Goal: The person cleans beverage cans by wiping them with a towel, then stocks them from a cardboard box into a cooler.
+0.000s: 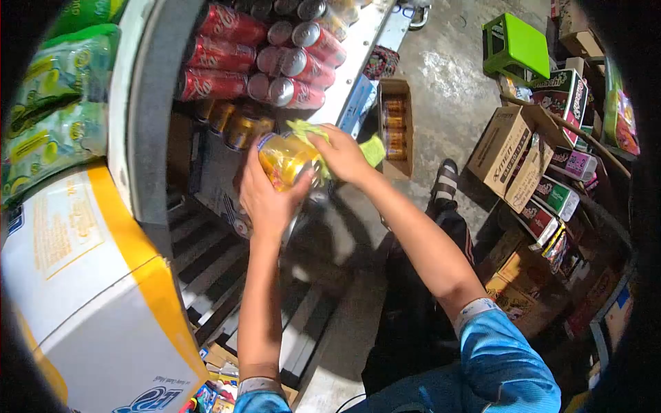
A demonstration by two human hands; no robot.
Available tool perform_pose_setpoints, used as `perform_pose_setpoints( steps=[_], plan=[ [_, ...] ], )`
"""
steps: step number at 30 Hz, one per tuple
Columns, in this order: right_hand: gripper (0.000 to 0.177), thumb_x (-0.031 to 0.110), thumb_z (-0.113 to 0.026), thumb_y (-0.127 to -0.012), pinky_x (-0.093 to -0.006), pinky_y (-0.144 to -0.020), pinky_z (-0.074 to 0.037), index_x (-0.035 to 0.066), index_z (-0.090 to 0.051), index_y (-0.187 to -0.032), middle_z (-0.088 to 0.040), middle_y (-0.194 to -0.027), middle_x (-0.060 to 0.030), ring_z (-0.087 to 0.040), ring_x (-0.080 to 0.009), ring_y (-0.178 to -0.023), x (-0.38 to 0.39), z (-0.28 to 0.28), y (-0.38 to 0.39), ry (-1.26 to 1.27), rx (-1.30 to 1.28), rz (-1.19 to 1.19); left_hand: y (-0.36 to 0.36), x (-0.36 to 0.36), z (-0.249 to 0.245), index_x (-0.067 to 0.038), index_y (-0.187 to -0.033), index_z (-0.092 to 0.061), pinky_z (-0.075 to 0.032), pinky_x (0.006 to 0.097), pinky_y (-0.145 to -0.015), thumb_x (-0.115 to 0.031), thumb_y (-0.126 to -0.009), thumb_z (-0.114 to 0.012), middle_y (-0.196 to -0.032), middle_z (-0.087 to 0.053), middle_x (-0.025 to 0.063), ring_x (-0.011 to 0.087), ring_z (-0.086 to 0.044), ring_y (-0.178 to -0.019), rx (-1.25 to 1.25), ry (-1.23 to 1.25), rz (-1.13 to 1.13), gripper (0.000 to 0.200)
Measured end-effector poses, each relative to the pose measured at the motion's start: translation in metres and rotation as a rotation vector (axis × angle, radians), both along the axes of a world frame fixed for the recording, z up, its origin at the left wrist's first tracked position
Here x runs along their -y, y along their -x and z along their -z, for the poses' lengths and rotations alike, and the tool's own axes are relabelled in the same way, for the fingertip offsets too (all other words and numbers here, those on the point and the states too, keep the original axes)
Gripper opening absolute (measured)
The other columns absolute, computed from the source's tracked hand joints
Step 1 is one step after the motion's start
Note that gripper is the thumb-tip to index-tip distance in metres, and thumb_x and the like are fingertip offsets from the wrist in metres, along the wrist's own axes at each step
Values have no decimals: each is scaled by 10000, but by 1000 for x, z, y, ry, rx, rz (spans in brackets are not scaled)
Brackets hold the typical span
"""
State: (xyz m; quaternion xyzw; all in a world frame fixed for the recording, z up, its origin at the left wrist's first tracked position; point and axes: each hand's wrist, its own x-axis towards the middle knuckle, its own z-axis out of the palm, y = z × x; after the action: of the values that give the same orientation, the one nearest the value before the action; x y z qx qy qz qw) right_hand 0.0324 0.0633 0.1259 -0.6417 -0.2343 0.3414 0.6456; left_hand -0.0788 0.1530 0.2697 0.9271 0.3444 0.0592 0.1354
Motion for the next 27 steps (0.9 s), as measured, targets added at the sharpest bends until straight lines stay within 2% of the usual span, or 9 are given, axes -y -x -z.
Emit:
perform_pose_setpoints(
  steps=[4,5,6,8,16,20,23,25,27],
  plan=[
    [450,377,-534,-1051,-405,-1016,-494,14,-700,-1258,-713,-1212,-189,-662,-326,-1154,27,13,-9,238,66,-20,-5,-8,-6,-75,-1520,-448,-463,481,-1089,-375,-710,-924,-1414,-599,236,428,-588,-1276,20,198,-9,987],
    [459,380,-535,-1052,-394,-1010,-491,8,-696,-1267,-723,-1208,-177,-665,-292,-1139,36,17,-9,168,-251,-26,-2,-13,-8,-75,-1520,-448,-463,481,-1089,-375,-710,-924,-1414,-599,236,428,-588,-1276,27,200,-16,987],
    [468,383,-535,-1053,-383,-1003,-487,1,-693,-1276,-733,-1205,-164,-667,-258,-1124,45,21,-12,99,-563,-32,-1,-20,-12,-80,-1521,-448,-460,470,-1104,-324,-700,-926,-1424,-586,231,420,-574,-1294,-3,195,79,981],
    [486,389,-534,-1055,-373,-1004,-480,-14,-684,-1282,-732,-1209,-155,-659,-231,-1119,71,15,-13,180,-525,7,-5,-15,-21,-51,-1495,-470,-405,469,-1175,-117,-627,-934,-1414,-582,182,379,-550,-1333,-31,150,246,986],
    [480,350,-538,-1072,-327,-1044,-445,-35,-644,-1337,-708,-1266,-108,-632,-196,-1150,81,9,26,138,-772,87,18,-6,-35,-171,-1532,-455,-206,595,-1283,75,-665,-774,-1564,-413,171,369,-330,-1513,-329,-71,772,956],
    [471,335,-514,-1087,-333,-1062,-431,-16,-609,-1386,-686,-1296,-114,-614,-195,-1179,66,1,37,41,-835,160,15,3,-42,-180,-1526,-472,-138,611,-1290,-20,-689,-804,-1662,-290,186,410,-215,-1572,-414,-113,680,914],
    [470,338,-499,-1090,-351,-1094,-408,-17,-617,-1375,-680,-1292,-147,-604,-243,-1215,63,9,47,111,-773,209,4,19,-52,-149,-1586,-388,-31,607,-1290,-122,-732,-835,-1727,-144,203,426,-64,-1611,-398,165,567,964],
    [475,341,-485,-1091,-366,-1111,-397,-28,-626,-1355,-656,-1320,-172,-592,-299,-1253,62,9,53,158,-483,262,6,30,-32,-60,-1647,-226,43,604,-1276,-231,-800,-823,-1736,-82,240,420,16,-1618,-203,261,343,1051],
    [462,341,-495,-1089,-369,-1122,-391,-20,-642,-1337,-628,-1353,-183,-574,-325,-1285,61,5,54,118,-562,260,8,43,-3,49,-1645,-83,39,586,-1278,-281,-915,-741,-1716,-88,292,428,-7,-1613,-132,148,267,1037]
  ],
)
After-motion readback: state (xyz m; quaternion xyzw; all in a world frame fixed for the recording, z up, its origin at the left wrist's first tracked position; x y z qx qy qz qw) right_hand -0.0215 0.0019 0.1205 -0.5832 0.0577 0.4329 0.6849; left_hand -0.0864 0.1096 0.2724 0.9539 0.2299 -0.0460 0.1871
